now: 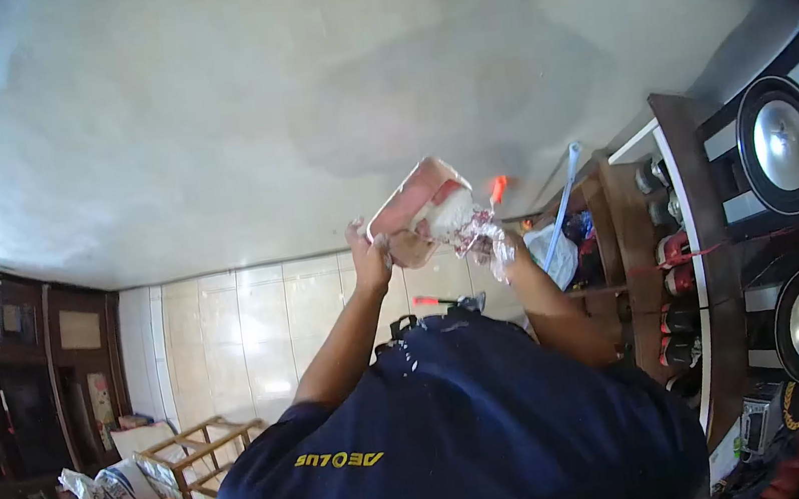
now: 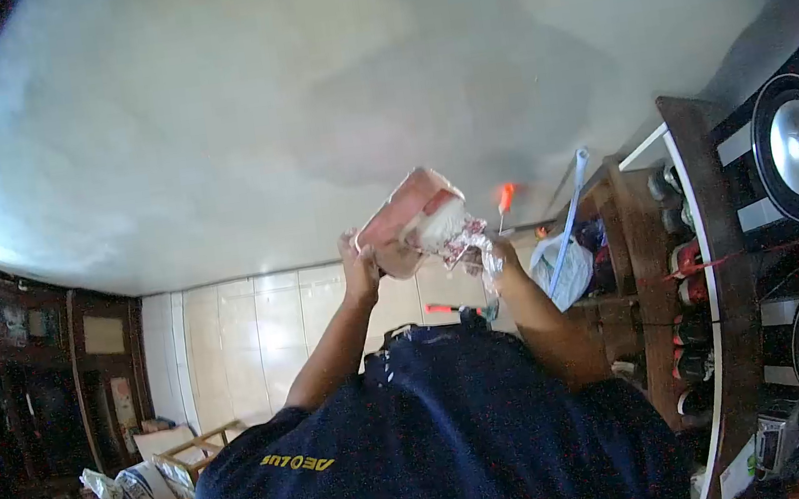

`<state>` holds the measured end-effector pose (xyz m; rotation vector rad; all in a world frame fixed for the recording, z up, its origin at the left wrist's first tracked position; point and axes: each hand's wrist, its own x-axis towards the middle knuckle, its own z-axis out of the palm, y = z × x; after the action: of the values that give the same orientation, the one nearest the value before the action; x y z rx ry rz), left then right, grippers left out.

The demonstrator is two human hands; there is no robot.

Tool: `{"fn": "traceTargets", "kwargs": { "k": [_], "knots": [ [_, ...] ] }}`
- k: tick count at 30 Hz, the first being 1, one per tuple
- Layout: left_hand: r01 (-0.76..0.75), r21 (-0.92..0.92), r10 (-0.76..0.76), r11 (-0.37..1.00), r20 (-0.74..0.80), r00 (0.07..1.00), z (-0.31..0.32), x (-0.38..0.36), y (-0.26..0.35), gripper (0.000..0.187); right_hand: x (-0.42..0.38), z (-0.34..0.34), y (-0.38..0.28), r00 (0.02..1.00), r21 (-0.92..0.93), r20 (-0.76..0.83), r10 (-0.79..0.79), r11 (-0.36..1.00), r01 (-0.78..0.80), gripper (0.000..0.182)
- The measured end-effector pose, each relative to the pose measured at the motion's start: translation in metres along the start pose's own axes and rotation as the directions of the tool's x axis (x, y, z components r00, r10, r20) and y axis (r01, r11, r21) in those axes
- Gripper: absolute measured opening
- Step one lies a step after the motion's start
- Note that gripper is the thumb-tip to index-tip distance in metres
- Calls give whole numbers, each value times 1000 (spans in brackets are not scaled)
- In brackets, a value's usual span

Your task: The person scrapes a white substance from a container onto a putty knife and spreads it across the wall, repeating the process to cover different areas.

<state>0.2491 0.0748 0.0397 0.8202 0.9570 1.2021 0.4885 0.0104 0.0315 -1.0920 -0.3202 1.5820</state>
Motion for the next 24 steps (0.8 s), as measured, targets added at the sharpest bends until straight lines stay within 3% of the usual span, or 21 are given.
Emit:
{"fn": "traceTargets", "kwargs": {
  "k": [3,5,6,9,13,14,18,20,22,24],
  "knots": [
    [35,-45,-37,998,-45,998,5,8,-3,58,-10,10,-25,995,8,56,-77,997,76,25],
    [80,-43,-80,996,9,997,14,7,13,59,-14,11,-42,991,104,136,-18,995,4,24],
    [146,-39,-144,989,41,989,21,6,22,59,-21,12,-53,988,160,151,-43,987,18,24],
    [122,17,-123,992,40,992,36,6,35,60,-30,27,-90,972,306,178,-151,948,92,25],
    [126,-4,-125,992,61,990,45,9,43,53,-21,31,-141,891,352,208,-404,881,317,31],
    [141,-41,-139,989,54,989,35,17,32,50,-19,35,-159,871,428,210,-444,843,326,28],
    [116,-54,-114,992,48,992,43,3,45,50,-16,41,-224,827,429,260,-498,827,363,35],
    [110,-50,-109,993,29,994,36,7,37,50,2,34,-251,733,563,331,-595,747,352,25],
    [130,-15,-130,991,-8,992,34,5,40,49,-14,63,-291,778,620,114,-617,656,430,23],
    [117,-11,-118,993,-25,993,32,4,41,49,-26,78,-328,598,476,297,-744,659,583,23]
  ]
}}
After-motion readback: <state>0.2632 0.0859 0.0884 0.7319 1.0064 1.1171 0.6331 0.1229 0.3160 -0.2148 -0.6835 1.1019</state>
